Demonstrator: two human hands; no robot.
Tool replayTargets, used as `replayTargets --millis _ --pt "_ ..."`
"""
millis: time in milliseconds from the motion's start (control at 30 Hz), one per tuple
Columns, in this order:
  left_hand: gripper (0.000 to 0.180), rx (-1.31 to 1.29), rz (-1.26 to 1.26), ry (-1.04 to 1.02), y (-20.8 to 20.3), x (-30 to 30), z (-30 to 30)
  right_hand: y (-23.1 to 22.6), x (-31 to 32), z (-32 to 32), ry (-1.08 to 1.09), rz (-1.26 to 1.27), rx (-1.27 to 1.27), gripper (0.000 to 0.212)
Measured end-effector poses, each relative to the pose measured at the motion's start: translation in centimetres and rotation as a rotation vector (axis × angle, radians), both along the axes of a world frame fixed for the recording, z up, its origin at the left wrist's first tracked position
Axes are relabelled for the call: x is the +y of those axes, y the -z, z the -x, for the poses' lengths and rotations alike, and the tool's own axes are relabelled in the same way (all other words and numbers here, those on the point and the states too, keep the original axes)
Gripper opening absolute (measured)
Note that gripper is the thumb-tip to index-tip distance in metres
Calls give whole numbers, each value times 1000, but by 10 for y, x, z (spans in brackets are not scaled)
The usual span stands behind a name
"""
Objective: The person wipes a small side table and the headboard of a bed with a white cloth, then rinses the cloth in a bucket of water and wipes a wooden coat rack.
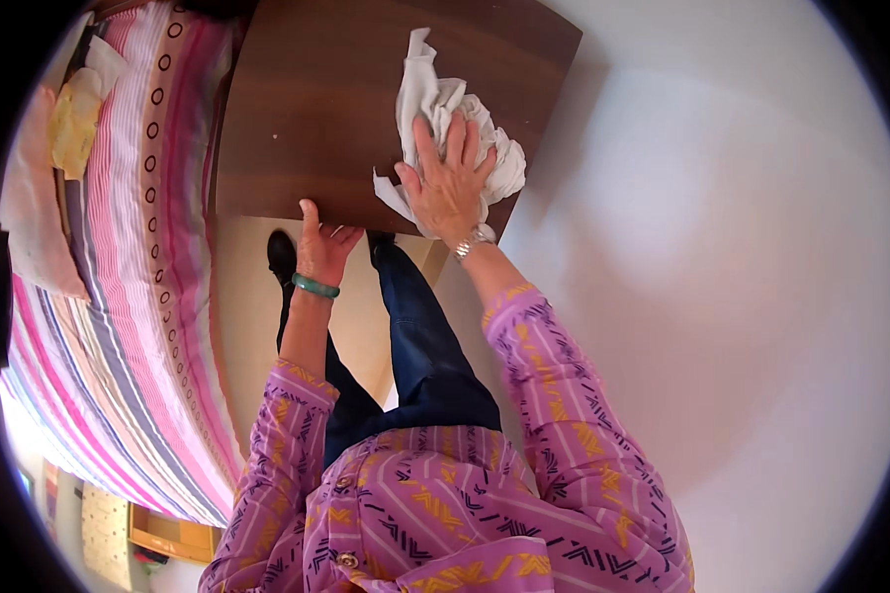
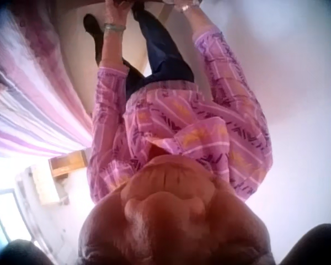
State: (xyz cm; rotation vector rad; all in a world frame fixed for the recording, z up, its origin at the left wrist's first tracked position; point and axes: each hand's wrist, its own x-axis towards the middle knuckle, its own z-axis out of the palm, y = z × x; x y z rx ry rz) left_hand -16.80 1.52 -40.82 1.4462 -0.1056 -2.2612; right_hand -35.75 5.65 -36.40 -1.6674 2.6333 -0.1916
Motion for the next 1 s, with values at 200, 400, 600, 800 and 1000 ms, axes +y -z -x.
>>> replayTargets --millis 200,400,600,800,1000 --pt "78 -16 80 7 2 0 2 -9 55 87 813 416 -532 50" --pt "82 -81 101 55 1 -1 5 49 107 91 963 330 -1017 38" --pt "82 -98 156 68 -5 -4 4 64 130 102 880 149 -944 42" --pt "71 -118 196 53 12 0 -1 3 113 67 1114 178 -1154 64" --pt "51 0 22 49 23 40 -18 18 7 31 298 34 -539 84"
